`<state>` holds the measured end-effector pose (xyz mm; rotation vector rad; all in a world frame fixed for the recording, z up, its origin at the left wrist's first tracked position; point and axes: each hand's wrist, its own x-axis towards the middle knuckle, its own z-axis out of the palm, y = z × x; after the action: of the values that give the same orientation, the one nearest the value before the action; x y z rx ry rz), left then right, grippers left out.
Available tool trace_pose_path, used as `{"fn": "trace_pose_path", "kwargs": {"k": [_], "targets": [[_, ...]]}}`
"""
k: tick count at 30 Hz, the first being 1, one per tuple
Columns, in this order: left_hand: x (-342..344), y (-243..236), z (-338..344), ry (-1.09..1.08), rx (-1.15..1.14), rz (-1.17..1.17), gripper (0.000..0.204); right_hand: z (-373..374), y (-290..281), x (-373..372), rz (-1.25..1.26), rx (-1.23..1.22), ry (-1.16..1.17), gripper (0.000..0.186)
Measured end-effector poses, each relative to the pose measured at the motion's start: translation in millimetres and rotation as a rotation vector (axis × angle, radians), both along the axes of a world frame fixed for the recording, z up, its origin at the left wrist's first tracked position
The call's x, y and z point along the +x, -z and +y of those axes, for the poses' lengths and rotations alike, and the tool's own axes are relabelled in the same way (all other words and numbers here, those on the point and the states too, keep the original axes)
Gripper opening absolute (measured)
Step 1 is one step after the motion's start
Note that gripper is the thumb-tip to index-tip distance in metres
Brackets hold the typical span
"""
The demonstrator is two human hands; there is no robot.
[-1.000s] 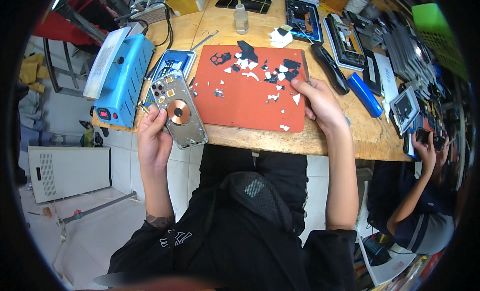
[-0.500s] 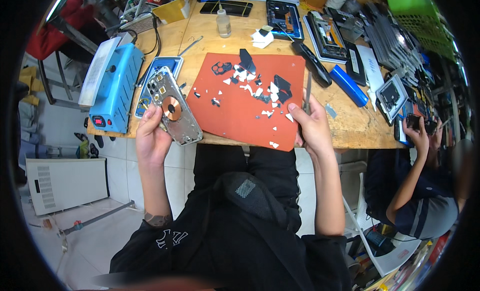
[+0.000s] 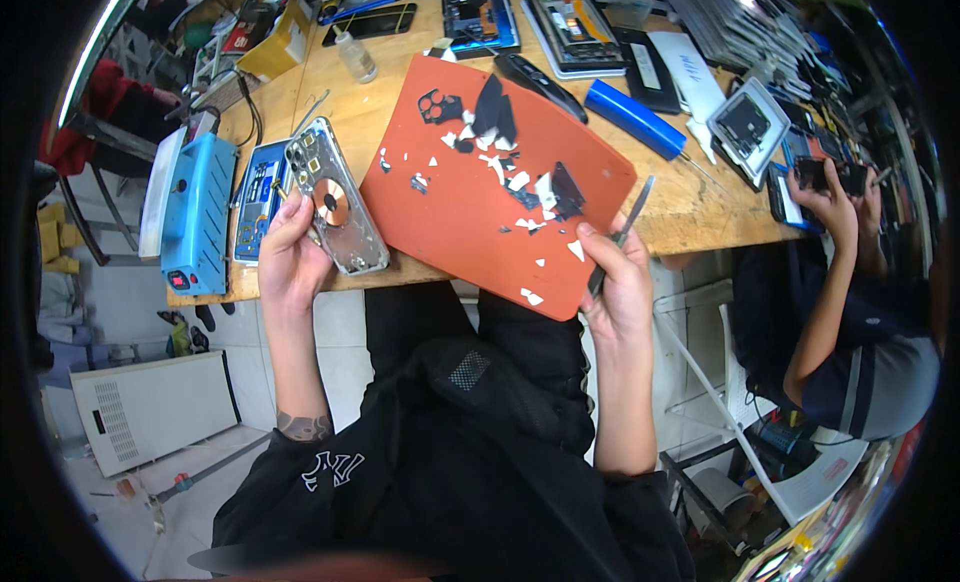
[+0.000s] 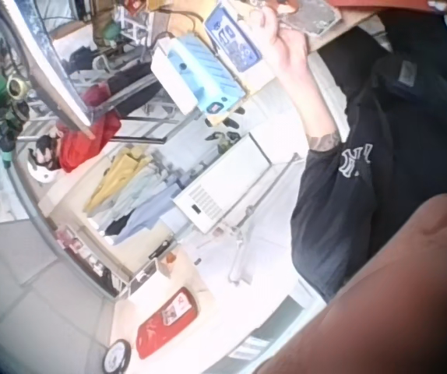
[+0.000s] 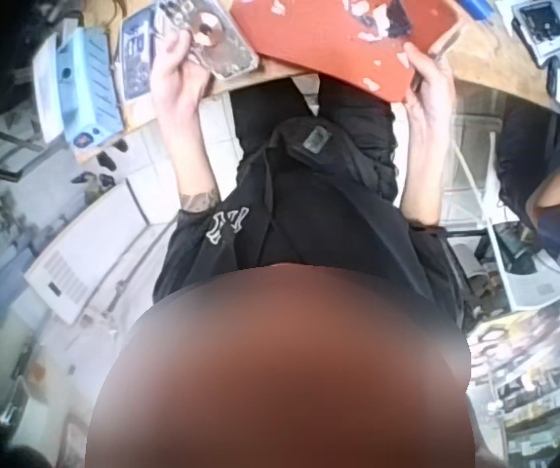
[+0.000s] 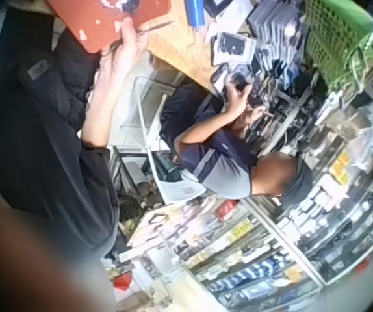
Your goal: The person uses a heat gun and a metal pry tool to remove adhesive residue from the back of a smartphone. They then use a small rotary tool to scrape the surface and a screwdriver to remove screws from the device.
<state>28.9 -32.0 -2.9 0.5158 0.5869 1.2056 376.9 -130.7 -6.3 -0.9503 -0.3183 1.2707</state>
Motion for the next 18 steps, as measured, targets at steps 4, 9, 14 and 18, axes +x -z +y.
{"fn": "trace_pose_path", "kwargs": {"k": [4,9,14,18], "targets": [[6,-9,7,0.154,0.115,-0.137,0.021,-15,0,-1,0.026,-0.023,0.02,0.035],[8,-21,-7,0.114,0.112,0.015,0.012,-52,6,-4,0.069,-0.016,0.063,0.036],[35,-10,-46,0.281,0.085,-0.002,0.007,-148,26,19,0.136,-0.097,0.199,0.042],[63,7,-83,0.438,0.066,-0.024,0.009,-253,43,42,0.195,-0.131,0.429,0.045]]}}
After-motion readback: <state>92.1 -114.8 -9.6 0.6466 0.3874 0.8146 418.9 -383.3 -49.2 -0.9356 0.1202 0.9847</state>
